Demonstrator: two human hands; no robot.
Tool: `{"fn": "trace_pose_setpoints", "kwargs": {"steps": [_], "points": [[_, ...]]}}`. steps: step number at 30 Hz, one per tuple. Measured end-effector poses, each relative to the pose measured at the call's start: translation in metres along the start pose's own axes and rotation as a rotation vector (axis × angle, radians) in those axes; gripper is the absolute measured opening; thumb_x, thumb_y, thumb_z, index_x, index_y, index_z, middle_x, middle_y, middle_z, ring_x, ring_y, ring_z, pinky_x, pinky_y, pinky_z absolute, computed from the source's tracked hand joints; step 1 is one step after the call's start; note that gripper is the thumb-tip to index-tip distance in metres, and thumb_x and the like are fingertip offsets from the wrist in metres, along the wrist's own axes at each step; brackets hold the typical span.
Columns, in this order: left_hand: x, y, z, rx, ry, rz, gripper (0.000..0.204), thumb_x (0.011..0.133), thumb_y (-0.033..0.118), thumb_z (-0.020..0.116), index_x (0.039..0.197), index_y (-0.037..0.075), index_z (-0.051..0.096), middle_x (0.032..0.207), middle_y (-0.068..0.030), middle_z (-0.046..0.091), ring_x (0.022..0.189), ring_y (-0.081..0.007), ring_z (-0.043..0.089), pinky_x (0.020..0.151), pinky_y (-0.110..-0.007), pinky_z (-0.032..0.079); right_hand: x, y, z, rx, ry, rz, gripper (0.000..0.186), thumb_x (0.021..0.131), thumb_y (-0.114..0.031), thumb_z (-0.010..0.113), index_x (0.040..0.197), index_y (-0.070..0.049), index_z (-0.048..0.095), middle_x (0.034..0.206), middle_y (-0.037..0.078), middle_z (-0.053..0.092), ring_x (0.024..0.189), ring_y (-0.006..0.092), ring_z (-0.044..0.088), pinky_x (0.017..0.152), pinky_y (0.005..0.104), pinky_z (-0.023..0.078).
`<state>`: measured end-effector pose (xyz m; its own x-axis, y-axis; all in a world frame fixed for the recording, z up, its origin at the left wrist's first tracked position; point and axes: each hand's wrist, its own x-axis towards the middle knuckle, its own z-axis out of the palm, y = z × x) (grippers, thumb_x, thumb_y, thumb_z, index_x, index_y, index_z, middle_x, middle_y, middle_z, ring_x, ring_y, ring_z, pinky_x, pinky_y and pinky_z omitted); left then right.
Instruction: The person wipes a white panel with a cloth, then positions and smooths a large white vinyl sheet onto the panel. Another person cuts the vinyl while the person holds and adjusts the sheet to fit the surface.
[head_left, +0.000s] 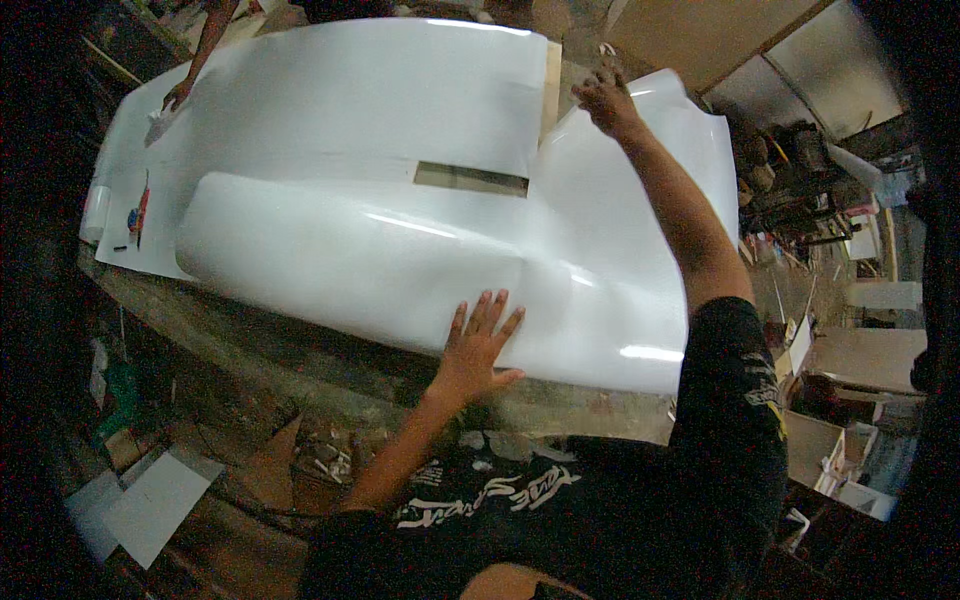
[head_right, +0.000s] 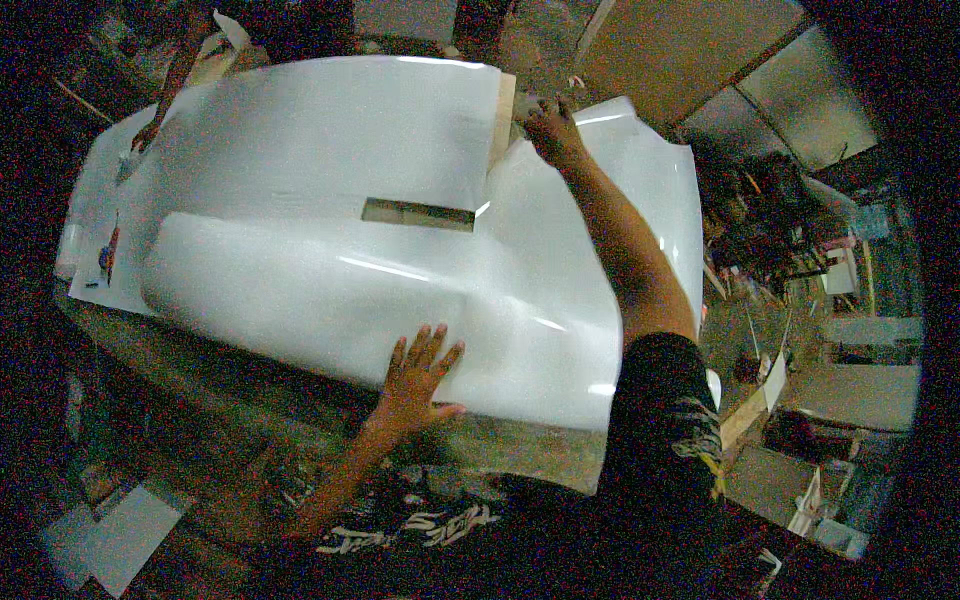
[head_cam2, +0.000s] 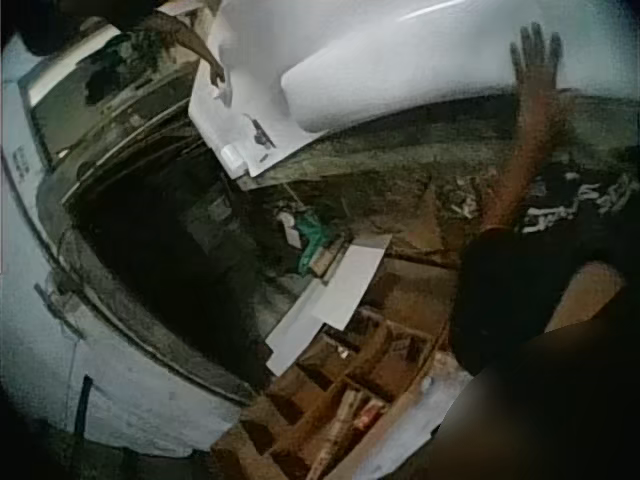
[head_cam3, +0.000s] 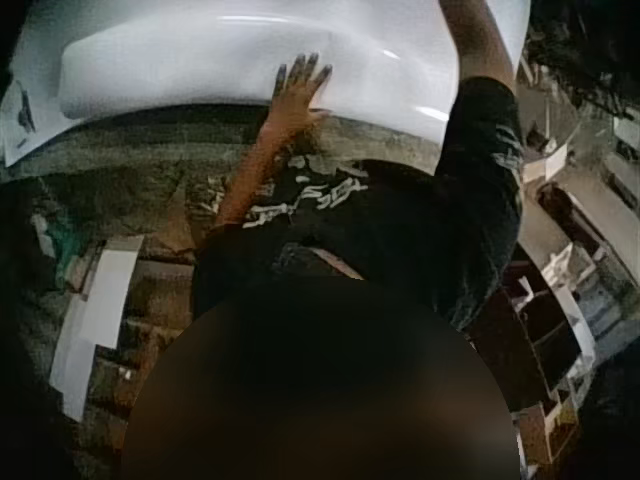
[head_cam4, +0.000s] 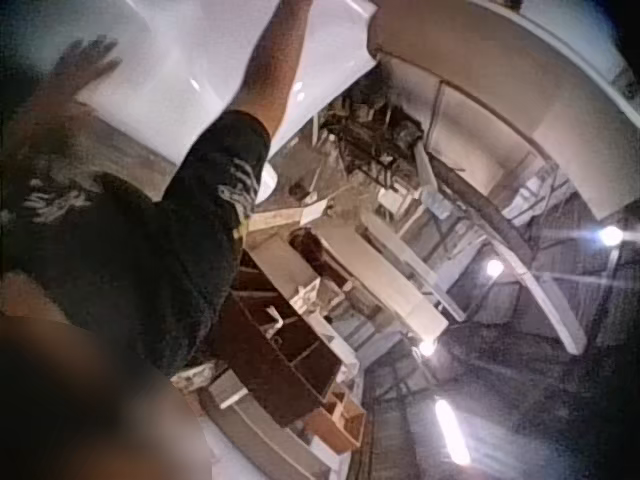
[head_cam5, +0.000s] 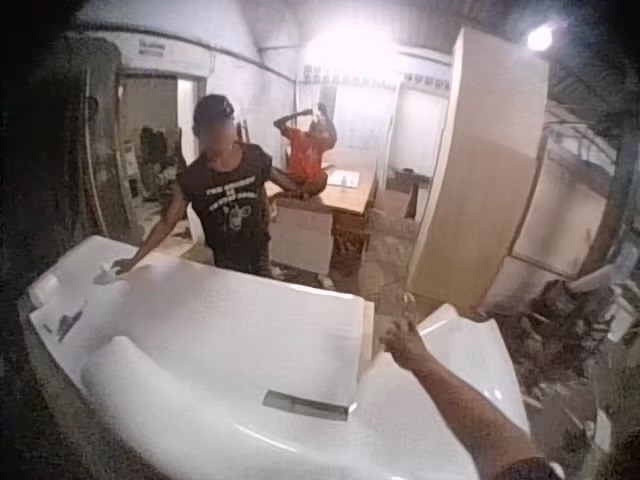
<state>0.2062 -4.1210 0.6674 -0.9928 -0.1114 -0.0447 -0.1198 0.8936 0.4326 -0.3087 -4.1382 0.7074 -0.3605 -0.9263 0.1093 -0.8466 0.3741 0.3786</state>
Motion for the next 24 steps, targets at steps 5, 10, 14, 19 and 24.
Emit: {"fn": "trace_pose_setpoints", "kwargs": {"steps": [5, 10, 14, 19, 24], "points": [[0.008, 0.003, -0.007, 0.036, -0.018, 0.022, 0.121, 0.069, 0.056, 0.086, 0.165, 0.016, 0.025, 0.172, -0.019, 0.013, 0.159, -0.0399, 0.008, 0.127, -0.06, 0.006, -0.093, 0.005, -0.098, 0.049, -0.049, 0.031, 0.027, 0.093, -0.015, 0.065, 0.12, -0.016, 0.069, 0.091, 0.013, 0.075, 0.085, 0.0336, 0.074, 0.085, 0.0511, 0.053], [0.02, 0.017, -0.004, 0.218, 0.081, 0.087, 0.131, 0.063, 0.046, 0.092, 0.166, 0.011, 0.019, 0.172, -0.0212, 0.01, 0.159, -0.0419, 0.011, 0.126, -0.062, 0.007, -0.227, -0.039, -0.215, 0.004, -0.127, 0.065, 0.023, 0.095, -0.012, 0.058, 0.115, -0.015, 0.068, 0.078, 0.011, 0.071, 0.071, 0.0299, 0.072, 0.061, 0.0452, 0.056], [0.031, 0.036, -0.001, 0.174, 0.101, 0.183, 0.134, 0.058, 0.048, 0.091, 0.166, 0.012, 0.02, 0.172, -0.0206, 0.013, 0.159, -0.0405, 0.012, 0.126, -0.063, 0.007, -0.303, -0.114, -0.288, -0.051, -0.263, 0.126, 0.012, 0.093, -0.009, 0.058, 0.105, -0.012, 0.057, 0.081, 0.01, 0.07, 0.078, 0.0301, 0.074, 0.064, 0.044, 0.057], [0.058, 0.058, 0.011, 0.293, 0.262, 0.267, 0.119, 0.062, 0.044, 0.089, 0.162, 0.012, 0.032, 0.17, -0.0176, 0.025, 0.156, -0.0377, 0.024, 0.126, -0.061, 0.012, -0.35, -0.187, -0.326, 0.21, -0.476, 0.343, 0.026, 0.088, -0.002, 0.06, 0.112, -0.009, 0.055, 0.088, 0.013, 0.07, 0.082, 0.0338, 0.073, 0.065, 0.0464, 0.058], [0.088, 0.05, 0.039, 0.453, 0.377, 0.255, 0.076, 0.09, 0.036, 0.065, 0.154, 0.001, 0.042, 0.162, -0.025, 0.035, 0.154, -0.0401, 0.029, 0.126, -0.062, 0.017, -0.356, -0.236, -0.296, 0.557, -0.531, 0.593, 0.011, 0.091, -0.013, 0.059, 0.101, -0.01, 0.063, 0.085, 0.016, 0.072, 0.082, 0.0398, 0.072, 0.069, 0.0506, 0.057]]}}
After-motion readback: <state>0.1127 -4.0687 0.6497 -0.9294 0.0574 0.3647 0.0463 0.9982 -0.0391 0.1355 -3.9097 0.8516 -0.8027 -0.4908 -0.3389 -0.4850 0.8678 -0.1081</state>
